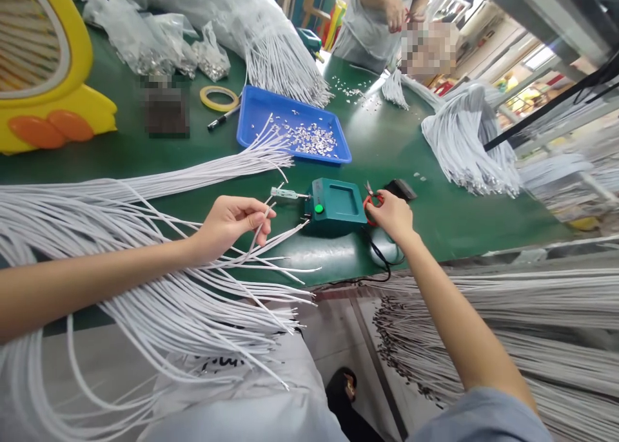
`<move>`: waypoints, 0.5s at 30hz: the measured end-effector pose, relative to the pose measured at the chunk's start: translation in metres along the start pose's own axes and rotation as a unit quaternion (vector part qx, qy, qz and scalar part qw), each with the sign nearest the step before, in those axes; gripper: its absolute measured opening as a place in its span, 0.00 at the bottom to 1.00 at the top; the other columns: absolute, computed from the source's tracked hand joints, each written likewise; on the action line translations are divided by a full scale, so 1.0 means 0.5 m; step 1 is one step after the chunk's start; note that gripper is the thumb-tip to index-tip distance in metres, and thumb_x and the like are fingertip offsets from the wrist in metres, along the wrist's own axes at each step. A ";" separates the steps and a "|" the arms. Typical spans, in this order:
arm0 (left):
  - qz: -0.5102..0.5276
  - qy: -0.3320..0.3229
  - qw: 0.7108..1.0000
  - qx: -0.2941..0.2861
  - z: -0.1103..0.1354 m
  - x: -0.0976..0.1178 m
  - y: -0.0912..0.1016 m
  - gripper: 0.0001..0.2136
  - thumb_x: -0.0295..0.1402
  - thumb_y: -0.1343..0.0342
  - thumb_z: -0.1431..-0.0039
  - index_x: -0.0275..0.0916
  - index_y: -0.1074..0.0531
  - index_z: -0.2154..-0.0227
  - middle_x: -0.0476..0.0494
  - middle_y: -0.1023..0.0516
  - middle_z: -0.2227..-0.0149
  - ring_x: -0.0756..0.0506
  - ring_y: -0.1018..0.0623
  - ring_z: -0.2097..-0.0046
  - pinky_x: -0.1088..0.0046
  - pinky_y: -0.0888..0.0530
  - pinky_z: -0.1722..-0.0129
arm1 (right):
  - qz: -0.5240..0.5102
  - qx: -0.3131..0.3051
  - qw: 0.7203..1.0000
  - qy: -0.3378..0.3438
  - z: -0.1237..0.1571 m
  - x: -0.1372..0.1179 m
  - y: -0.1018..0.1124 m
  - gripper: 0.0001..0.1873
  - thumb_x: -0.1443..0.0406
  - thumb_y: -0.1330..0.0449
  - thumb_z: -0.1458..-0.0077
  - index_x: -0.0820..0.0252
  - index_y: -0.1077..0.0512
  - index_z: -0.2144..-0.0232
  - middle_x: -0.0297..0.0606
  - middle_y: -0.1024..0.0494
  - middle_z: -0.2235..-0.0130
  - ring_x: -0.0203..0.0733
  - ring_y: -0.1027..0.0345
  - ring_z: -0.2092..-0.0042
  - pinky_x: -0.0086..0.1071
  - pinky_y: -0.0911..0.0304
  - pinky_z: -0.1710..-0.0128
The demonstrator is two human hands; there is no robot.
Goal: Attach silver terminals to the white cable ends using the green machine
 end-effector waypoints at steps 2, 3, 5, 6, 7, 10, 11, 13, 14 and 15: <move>-0.001 -0.001 1.000 0.000 0.001 0.001 -0.001 0.10 0.36 0.39 0.45 0.31 0.26 0.70 0.47 0.25 0.78 0.51 0.25 0.79 0.75 0.26 0.76 | 0.000 -0.016 1.000 0.005 -0.019 0.002 -0.017 0.29 0.53 0.40 0.50 0.62 0.26 0.48 0.53 0.19 0.54 0.62 0.26 0.53 0.43 0.33 0.57; -0.002 -0.001 1.000 0.000 0.002 0.001 -0.001 0.11 0.36 0.38 0.45 0.31 0.25 0.70 0.47 0.25 0.78 0.51 0.25 0.79 0.75 0.26 0.76 | -0.004 -0.020 1.000 0.010 -0.027 0.002 -0.023 0.29 0.54 0.40 0.49 0.63 0.26 0.49 0.53 0.19 0.54 0.61 0.25 0.53 0.43 0.33 0.57; -0.003 0.002 1.000 0.000 0.002 0.000 0.000 0.12 0.38 0.37 0.46 0.31 0.25 0.70 0.47 0.25 0.78 0.51 0.25 0.79 0.75 0.26 0.76 | -0.013 -0.021 0.999 0.025 -0.039 0.001 -0.030 0.27 0.56 0.40 0.48 0.65 0.26 0.50 0.53 0.19 0.55 0.59 0.25 0.54 0.41 0.33 0.56; -0.003 0.005 1.000 -0.002 0.003 -0.001 0.000 0.12 0.38 0.37 0.46 0.31 0.25 0.70 0.47 0.25 0.78 0.51 0.25 0.79 0.75 0.26 0.77 | -0.016 -0.020 0.999 0.033 -0.043 -0.002 -0.032 0.26 0.57 0.40 0.48 0.67 0.26 0.50 0.54 0.20 0.54 0.58 0.25 0.54 0.40 0.33 0.56; -0.002 0.006 1.000 -0.004 0.003 -0.002 0.000 0.13 0.38 0.37 0.47 0.31 0.25 0.70 0.46 0.25 0.78 0.51 0.25 0.79 0.75 0.26 0.77 | -0.019 -0.021 0.999 0.043 -0.046 -0.007 -0.033 0.25 0.58 0.40 0.48 0.68 0.26 0.50 0.54 0.20 0.54 0.57 0.25 0.53 0.40 0.33 0.55; -0.002 -0.004 1.000 -0.010 0.007 -0.001 0.000 0.12 0.38 0.37 0.46 0.31 0.25 0.69 0.46 0.24 0.78 0.51 0.25 0.79 0.75 0.27 0.78 | -0.031 -0.028 0.996 0.075 -0.058 -0.036 -0.035 0.22 0.60 0.40 0.47 0.69 0.24 0.53 0.52 0.19 0.56 0.55 0.25 0.53 0.37 0.34 0.54; -0.007 -0.015 1.000 -0.010 0.010 0.002 -0.001 0.12 0.38 0.37 0.46 0.31 0.25 0.69 0.46 0.24 0.78 0.51 0.24 0.79 0.75 0.27 0.78 | -0.036 -0.034 0.995 0.085 -0.066 -0.048 -0.037 0.20 0.61 0.40 0.47 0.68 0.23 0.55 0.51 0.19 0.56 0.54 0.25 0.54 0.37 0.34 0.54; -0.031 -0.041 0.999 -0.009 0.018 0.010 -0.006 0.11 0.36 0.38 0.45 0.31 0.25 0.69 0.46 0.24 0.78 0.51 0.24 0.79 0.75 0.27 0.77 | -0.043 -0.042 0.994 0.094 -0.089 -0.069 -0.041 0.18 0.62 0.40 0.47 0.67 0.23 0.56 0.51 0.19 0.55 0.56 0.26 0.52 0.38 0.35 0.52; -0.052 -0.052 0.997 -0.007 0.022 0.014 -0.009 0.10 0.36 0.39 0.44 0.31 0.25 0.70 0.46 0.24 0.78 0.51 0.25 0.79 0.75 0.26 0.77 | -0.045 -0.047 0.993 0.102 -0.101 -0.080 -0.044 0.18 0.62 0.40 0.47 0.67 0.23 0.56 0.50 0.19 0.54 0.57 0.27 0.51 0.39 0.35 0.51; -0.080 -0.060 0.995 -0.002 0.025 0.015 -0.012 0.10 0.36 0.39 0.44 0.32 0.24 0.71 0.47 0.24 0.78 0.51 0.25 0.79 0.75 0.26 0.77 | -0.037 -0.050 0.991 0.121 -0.111 -0.092 -0.048 0.18 0.62 0.40 0.46 0.66 0.23 0.56 0.50 0.20 0.53 0.58 0.27 0.50 0.42 0.35 0.50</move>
Point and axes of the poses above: each hand's wrist, its own z-axis away from the middle knuckle, its own y-axis out of the back of the hand, x = y × z, the point moved 8 cm from there along -z, towards the middle knuckle
